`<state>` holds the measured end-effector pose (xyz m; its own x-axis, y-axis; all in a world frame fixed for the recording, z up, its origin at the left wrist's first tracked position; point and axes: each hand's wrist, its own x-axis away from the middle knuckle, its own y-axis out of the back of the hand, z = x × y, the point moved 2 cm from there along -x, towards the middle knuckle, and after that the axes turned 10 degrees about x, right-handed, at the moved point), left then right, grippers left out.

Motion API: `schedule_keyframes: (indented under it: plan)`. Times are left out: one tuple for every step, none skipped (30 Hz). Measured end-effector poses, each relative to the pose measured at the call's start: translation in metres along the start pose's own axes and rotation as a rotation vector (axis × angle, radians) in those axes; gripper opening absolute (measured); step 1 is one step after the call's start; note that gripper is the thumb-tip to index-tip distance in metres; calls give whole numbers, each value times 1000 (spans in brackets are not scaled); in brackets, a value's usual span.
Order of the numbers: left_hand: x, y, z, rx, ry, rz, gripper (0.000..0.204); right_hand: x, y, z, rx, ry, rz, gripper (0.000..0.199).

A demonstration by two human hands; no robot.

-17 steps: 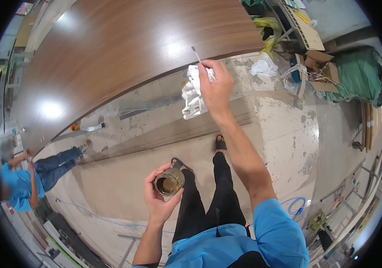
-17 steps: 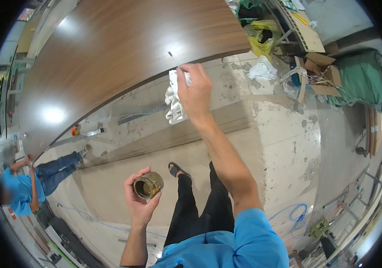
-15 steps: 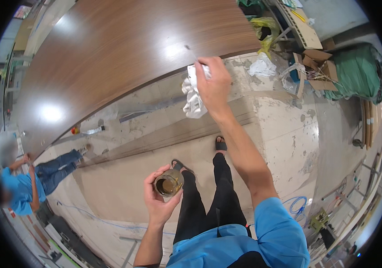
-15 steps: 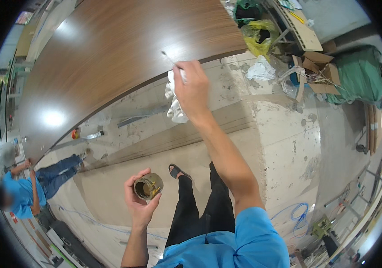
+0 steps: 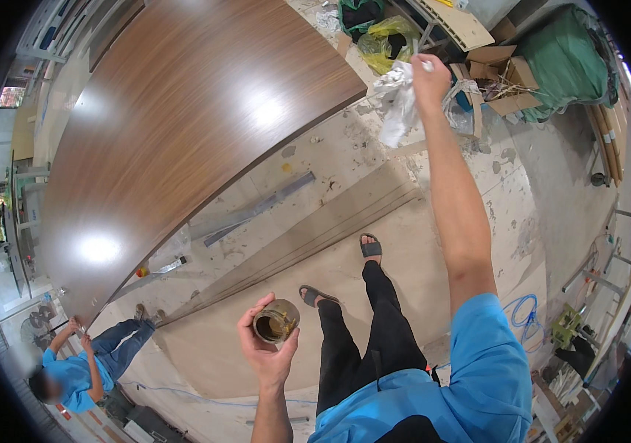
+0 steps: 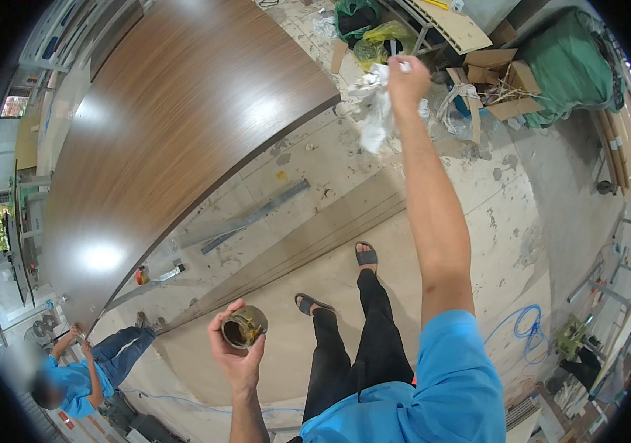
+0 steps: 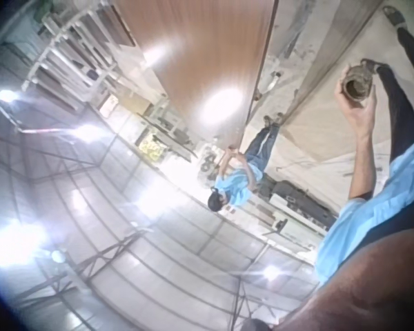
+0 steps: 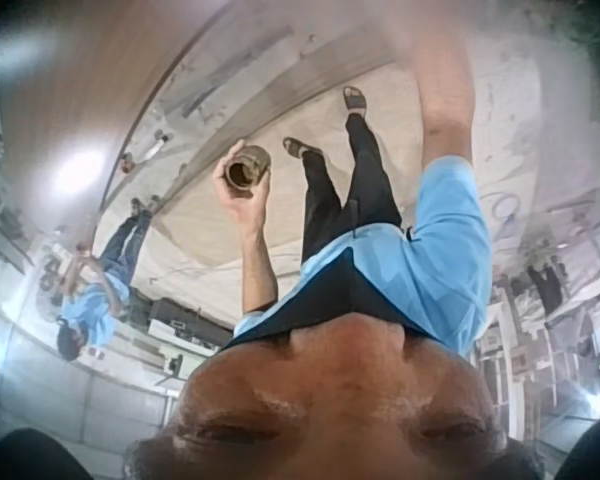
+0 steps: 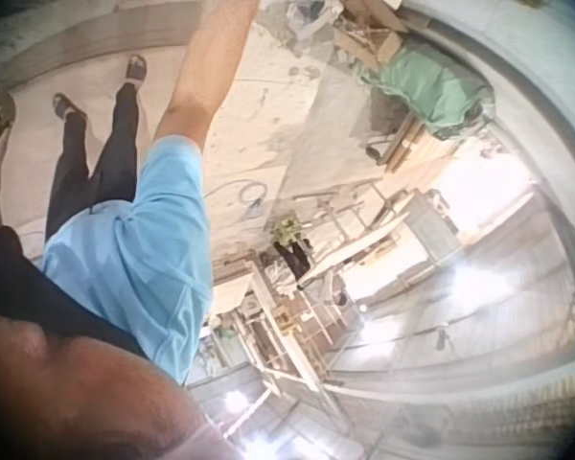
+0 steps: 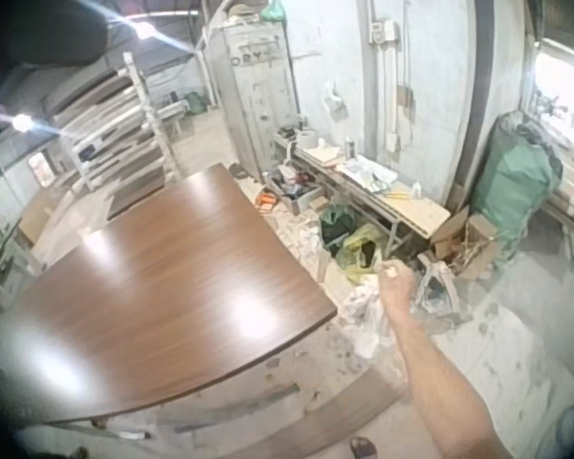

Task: The person applies a liquid finish to the edge of a large wooden tabletop using a small brush and a cloth. The person repeatedly dips the brush into a can and wipes the edge while another person wipes the tabletop surface nearby.

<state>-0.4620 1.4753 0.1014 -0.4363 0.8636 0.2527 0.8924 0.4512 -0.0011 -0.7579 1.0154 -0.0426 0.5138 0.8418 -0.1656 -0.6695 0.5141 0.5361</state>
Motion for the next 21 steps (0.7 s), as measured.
schedule_keyframes:
  plan:
    - [-2,-3,-1,8,-10,6,76,-5,-5,-10,-110,-64,28,14]
    - [-3,-6,-2,-15,0,15,76,-7,-11,-17,-220,-128,57,13]
    - [-4,-11,-2,-29,3,29,76,-6,-18,-25,-329,-227,81,12]
    - [-6,-16,-3,-50,10,43,76,2,-36,-28,-555,-292,160,13]
    - [-8,-20,-4,-46,9,52,76,13,-51,-29,-670,-300,226,14]
    - [-9,-25,-5,-47,14,59,76,29,-67,-32,-776,-340,282,16]
    - [-10,-28,-6,-47,21,58,76,50,-80,-35,-687,-351,289,14]
    - [-12,-33,-6,-48,17,64,76,72,-92,-38,-636,-312,301,14]
    - [-13,-37,-7,-45,16,62,76,101,-103,-45,-664,-525,293,13]
    - [-14,-40,-7,-32,10,62,76,131,-113,-53,-724,-654,280,13]
    - [-15,-44,-6,-53,11,86,76,168,-116,-61,-452,-602,401,17]
    - [-17,-47,-7,-70,7,115,76,204,-123,-65,-105,-493,532,20]
    - [-20,-49,-7,-86,-9,143,76,232,-121,-77,-197,-567,601,19]
    - [-20,-51,-7,-77,6,145,76,256,-119,-88,-221,-734,713,19]
    - [-21,-53,-6,-66,17,142,76,266,-115,-98,-341,-777,675,18]
    - [-20,-53,-7,-55,31,134,76,272,-105,-107,-423,-869,649,16]
    - [-20,-52,-7,-50,35,116,76,273,-93,-113,-456,-990,609,15]
    - [-20,-52,-6,-41,35,102,76,261,-80,-115,-536,-913,562,15]
    - [-21,-52,-5,-23,27,87,77,246,-67,-113,-529,-896,492,15]
    - [-21,-51,-4,-20,26,84,76,227,-54,-104,-516,-711,440,16]
    - [-23,-50,-4,-12,22,82,76,208,-40,-93,-460,-560,370,16]
